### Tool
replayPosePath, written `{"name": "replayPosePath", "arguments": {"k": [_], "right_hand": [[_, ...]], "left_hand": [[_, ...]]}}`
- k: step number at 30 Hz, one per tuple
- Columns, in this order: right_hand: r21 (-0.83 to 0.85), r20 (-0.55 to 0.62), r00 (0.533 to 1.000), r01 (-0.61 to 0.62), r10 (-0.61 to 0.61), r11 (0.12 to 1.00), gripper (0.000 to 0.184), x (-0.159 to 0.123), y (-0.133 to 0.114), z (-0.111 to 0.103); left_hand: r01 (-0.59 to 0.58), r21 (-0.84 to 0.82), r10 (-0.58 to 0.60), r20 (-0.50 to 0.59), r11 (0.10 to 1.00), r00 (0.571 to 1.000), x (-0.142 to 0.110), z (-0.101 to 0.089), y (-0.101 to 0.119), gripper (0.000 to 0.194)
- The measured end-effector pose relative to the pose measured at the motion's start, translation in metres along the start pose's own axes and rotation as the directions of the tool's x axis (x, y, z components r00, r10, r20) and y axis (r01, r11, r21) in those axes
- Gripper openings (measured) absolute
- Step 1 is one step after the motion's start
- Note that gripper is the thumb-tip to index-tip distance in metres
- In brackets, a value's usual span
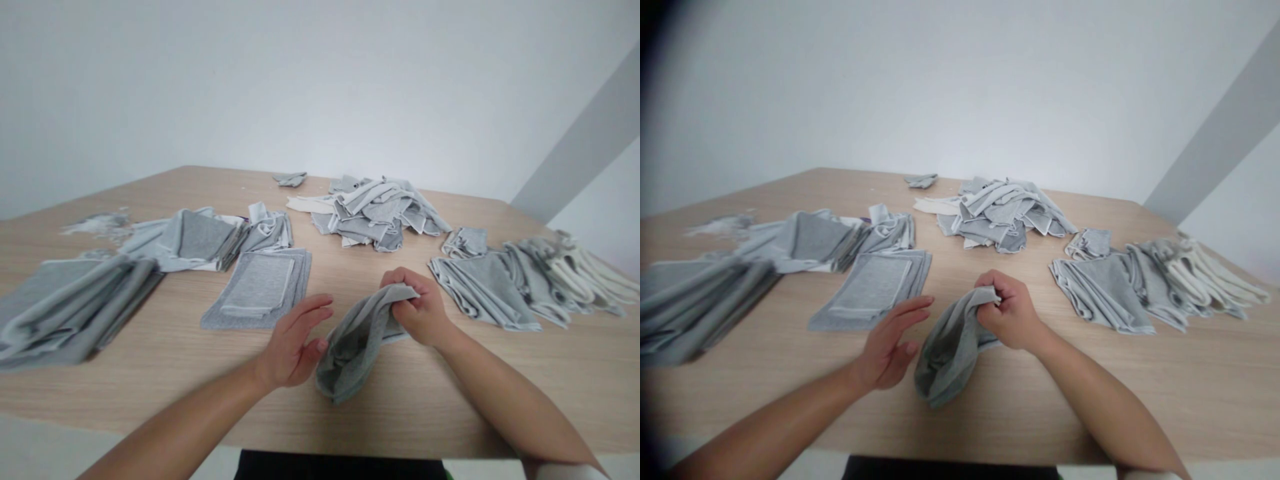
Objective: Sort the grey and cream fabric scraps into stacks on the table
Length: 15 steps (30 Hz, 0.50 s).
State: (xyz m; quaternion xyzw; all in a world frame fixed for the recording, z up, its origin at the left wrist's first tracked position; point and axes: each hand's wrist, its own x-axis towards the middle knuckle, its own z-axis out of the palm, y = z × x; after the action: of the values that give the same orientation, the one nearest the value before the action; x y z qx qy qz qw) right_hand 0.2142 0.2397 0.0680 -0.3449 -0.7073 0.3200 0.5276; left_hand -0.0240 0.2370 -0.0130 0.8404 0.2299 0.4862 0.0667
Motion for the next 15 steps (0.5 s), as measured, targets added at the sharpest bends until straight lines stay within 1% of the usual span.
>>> {"name": "replayPosePath", "arguments": {"k": [3,5,9,15], "right_hand": [[-0.001,0.01,1.0,0.0,0.0,1.0,0.014,-0.0002,0.0012,-0.0001],[-0.003,0.014,1.0,0.006,-0.006,1.0,0.014,-0.0001,0.0016,-0.0001],[0.008,0.004,1.0,0.007,-0.007,1.0,0.014,0.0003,0.0014,0.0002],[0.013,0.014,1.0,-0.009,0.008,1.0,0.014,0.0001,0.0014,0.0002]], "left_hand": [[-0.048,0.069,0.05,-0.03,0.996,0.998,-0.0014,0.0003,0.0024,0.049],[-0.085,0.089,0.088,-0.03,0.992,0.996,-0.0018,0.0008,0.004,0.054],[-0.138,0.093,0.14,-0.011,0.986,0.99,-0.0015,0.0014,0.006,0.056],[-0.131,0.086,0.133,-0.013,0.988,0.991,-0.0011,0.0021,0.006,0.055]]}}
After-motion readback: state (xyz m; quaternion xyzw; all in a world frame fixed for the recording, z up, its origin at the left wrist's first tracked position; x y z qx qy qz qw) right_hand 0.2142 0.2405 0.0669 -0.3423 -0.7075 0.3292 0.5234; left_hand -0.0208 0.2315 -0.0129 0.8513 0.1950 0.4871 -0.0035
